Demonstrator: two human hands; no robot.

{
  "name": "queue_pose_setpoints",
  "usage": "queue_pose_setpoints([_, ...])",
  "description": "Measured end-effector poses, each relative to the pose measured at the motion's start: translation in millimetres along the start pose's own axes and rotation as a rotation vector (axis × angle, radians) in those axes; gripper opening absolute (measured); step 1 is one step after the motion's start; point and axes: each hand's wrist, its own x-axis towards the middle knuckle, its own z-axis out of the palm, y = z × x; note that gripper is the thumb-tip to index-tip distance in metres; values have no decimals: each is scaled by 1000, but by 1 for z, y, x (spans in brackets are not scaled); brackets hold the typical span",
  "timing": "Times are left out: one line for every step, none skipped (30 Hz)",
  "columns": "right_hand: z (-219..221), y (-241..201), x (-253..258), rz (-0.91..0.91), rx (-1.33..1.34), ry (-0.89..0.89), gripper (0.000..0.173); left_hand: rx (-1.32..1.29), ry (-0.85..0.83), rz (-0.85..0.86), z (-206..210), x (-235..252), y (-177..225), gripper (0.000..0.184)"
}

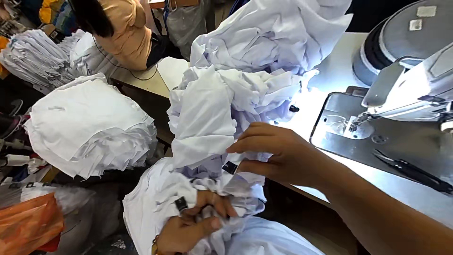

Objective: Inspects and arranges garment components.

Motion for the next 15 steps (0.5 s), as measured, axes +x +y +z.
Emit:
queue_pose_setpoints([-5,8,-5,13,-19,10,24,13,43,44,-5,-3,5,25])
queue_pose_setpoints([-9,16,-10,25,-38,2,27,28,86,73,-9,-7,10,27])
queue_pose_setpoints([-10,25,-14,30,-54,-16,28,32,114,88,-12,-10,15,30])
queue_pose_setpoints([-10,32,-17,41,-47,-43,27,21,121,93,-15,-12,19,33])
queue_pose_setpoints([-9,37,-17,60,-14,-75,26,-4,114,94,-16,-13,22,33])
queue_pose_setpoints([-8,40,-17,91,48,-106,24,-36,103,98,-17,-13,24,33])
queue_pose_setpoints([-6,40,-15,139,109,-120,23,-59,95,101,-17,-13,25,32])
queue_pose_setpoints([-5,38,-13,178,137,-117,22,-81,91,106,-17,-13,26,32])
queue_pose_setpoints([-4,35,-12,189,124,-99,23,-89,98,111,-17,-13,28,31])
queue_pose_setpoints([-3,33,-11,170,77,-68,24,-91,113,117,-17,-13,32,31])
queue_pose_setpoints([-4,30,-10,134,24,-27,22,-93,133,125,-17,-13,36,31])
queue_pose_setpoints([-5,26,-10,85,-21,9,17,-98,147,133,-18,-13,40,30])
queue_pose_setpoints([-8,22,-9,38,-53,22,14,-103,156,141,-17,-13,45,30])
queue_pose_setpoints([-12,18,-9,2,-55,-1,13,-102,155,145,-16,-14,49,29])
queue_pose_setpoints([-17,11,-9,-16,-35,-60,13,-103,150,148,-15,-14,55,29])
